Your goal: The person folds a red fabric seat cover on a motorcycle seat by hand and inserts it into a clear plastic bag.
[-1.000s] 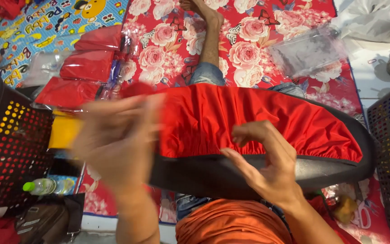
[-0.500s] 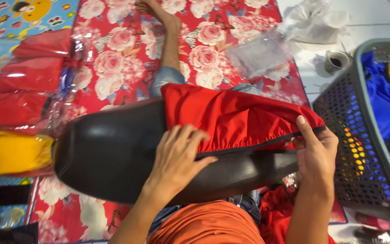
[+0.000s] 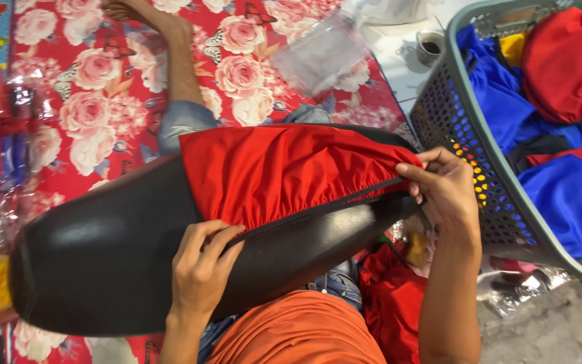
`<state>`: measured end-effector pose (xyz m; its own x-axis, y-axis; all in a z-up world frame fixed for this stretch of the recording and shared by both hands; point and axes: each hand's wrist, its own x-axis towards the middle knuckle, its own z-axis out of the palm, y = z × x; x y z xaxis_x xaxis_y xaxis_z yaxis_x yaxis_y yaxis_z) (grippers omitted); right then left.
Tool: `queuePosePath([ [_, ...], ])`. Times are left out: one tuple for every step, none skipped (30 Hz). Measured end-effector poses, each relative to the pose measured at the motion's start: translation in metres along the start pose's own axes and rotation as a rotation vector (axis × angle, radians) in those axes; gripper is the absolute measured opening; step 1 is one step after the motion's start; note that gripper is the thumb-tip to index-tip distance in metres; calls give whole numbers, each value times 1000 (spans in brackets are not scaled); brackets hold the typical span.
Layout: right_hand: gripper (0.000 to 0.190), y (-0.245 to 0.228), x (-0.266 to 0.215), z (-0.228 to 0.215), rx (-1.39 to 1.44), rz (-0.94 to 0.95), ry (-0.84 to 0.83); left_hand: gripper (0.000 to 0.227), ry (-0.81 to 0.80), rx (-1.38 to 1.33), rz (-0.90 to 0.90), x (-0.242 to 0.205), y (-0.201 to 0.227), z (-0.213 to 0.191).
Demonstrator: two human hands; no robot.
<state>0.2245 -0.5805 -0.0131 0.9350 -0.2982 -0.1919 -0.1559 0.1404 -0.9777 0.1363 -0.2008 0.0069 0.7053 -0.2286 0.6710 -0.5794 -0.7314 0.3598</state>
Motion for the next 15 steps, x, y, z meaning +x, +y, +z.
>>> queuePosePath([
  [28, 0, 0, -4, -1, 1, 12, 18, -5, -10, 4, -1, 0, 2],
  [29, 0, 0, -8, 137, -89, 24, 19, 17, 36, 22, -4, 0, 4],
  [30, 0, -1, -11, 274, -180, 35, 21, 40, 83, 39, -6, -1, 6],
  [30, 3, -3, -14, 270, -179, 42, 21, 37, 75, 39, -6, 0, 8],
  [27, 6, -5, -16, 269, -170, 76, 19, 42, 79, 53, -6, 0, 10],
  [23, 8, -6, -17, 269, -164, 107, 18, 52, 86, 68, -5, 0, 12],
  [23, 19, -6, -25, 266, -167, 112, 18, 52, 79, 70, -5, 1, 12],
  [17, 30, -4, -31, 239, -103, 50, 18, 52, 80, 60, -6, 1, 13],
  [14, 41, -3, -38, 212, -39, -12, 18, 52, 81, 50, -6, 2, 14],
  [14, 41, -6, -38, 208, -40, -13, 18, 55, 79, 48, -7, 3, 14],
  [13, 40, -9, -38, 146, 10, 10, 17, 48, 72, 43, -9, 3, 15],
  [12, 41, -13, -36, 88, 60, 34, 17, 38, 67, 42, -10, 2, 14],
  [12, 40, -13, -35, 89, 59, 35, 17, 38, 67, 44, -12, 0, 16],
  [12, 39, -14, -34, 89, 56, 54, 17, 48, 75, 44, -15, -2, 18],
  [11, 39, -15, -33, 88, 53, 73, 17, 58, 83, 44, -17, -4, 19],
])
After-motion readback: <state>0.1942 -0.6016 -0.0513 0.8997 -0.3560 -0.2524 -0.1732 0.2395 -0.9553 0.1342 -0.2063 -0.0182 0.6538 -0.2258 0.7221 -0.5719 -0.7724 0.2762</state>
